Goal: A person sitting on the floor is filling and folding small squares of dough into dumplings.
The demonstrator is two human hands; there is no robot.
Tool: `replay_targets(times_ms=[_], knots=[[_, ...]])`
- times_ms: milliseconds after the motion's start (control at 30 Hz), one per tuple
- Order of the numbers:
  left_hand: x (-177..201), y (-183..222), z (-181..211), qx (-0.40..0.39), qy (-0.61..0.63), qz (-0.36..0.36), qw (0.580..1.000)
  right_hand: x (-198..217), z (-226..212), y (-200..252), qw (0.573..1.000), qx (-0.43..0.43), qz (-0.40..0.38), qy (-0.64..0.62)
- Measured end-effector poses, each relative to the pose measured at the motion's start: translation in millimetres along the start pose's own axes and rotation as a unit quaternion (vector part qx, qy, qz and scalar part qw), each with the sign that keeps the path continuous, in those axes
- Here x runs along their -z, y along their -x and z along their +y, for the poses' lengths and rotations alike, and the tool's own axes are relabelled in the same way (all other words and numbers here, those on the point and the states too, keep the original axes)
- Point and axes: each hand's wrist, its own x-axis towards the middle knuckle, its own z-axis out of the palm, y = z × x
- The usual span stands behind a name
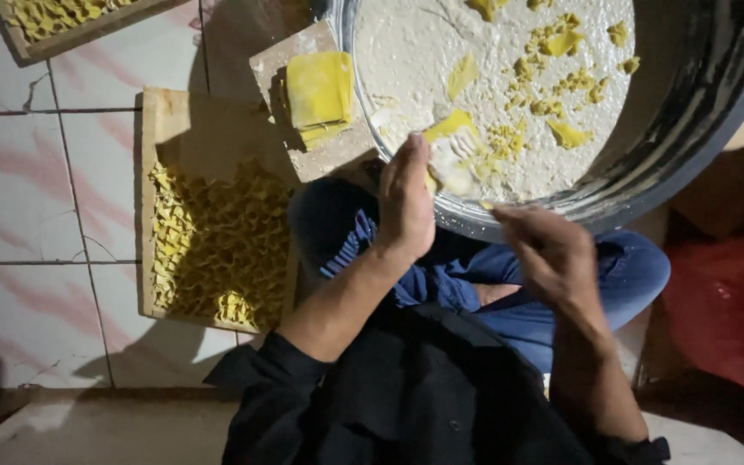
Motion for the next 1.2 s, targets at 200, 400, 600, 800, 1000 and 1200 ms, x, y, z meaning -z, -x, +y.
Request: replay_targets(times_ms=[200, 400, 600, 800, 1000, 1200], knots=[[6, -3, 1, 0.014, 0.103, 0.021, 0.994, 27, 11, 9, 0.991, 0.011, -0.048, 0.127], [32, -12, -9, 0.045, 0.061, -0.068, 0.995, 20, -9, 6, 0.993, 0.027, 0.010, 0.115], [38, -21, 5, 0.093, 0.074, -0.032, 0.992, 47, 0, 10, 0.967, 0.075, -0.026, 0.243], [33, -19, 26, 0.157, -0.213, -0.152, 0.952, 68, -31, -3, 0.901, 0.235, -0.049, 0.361], [46, -25, 18, 0.172, -0.187, -0.261, 0.932, 64, -40, -16, 0.897, 0.221, -0.056, 0.379], [54, -31, 18, 0.215, -0.193, -0.241, 0.927, 62, -32, -4, 0.941, 0.139, -0.051, 0.306]])
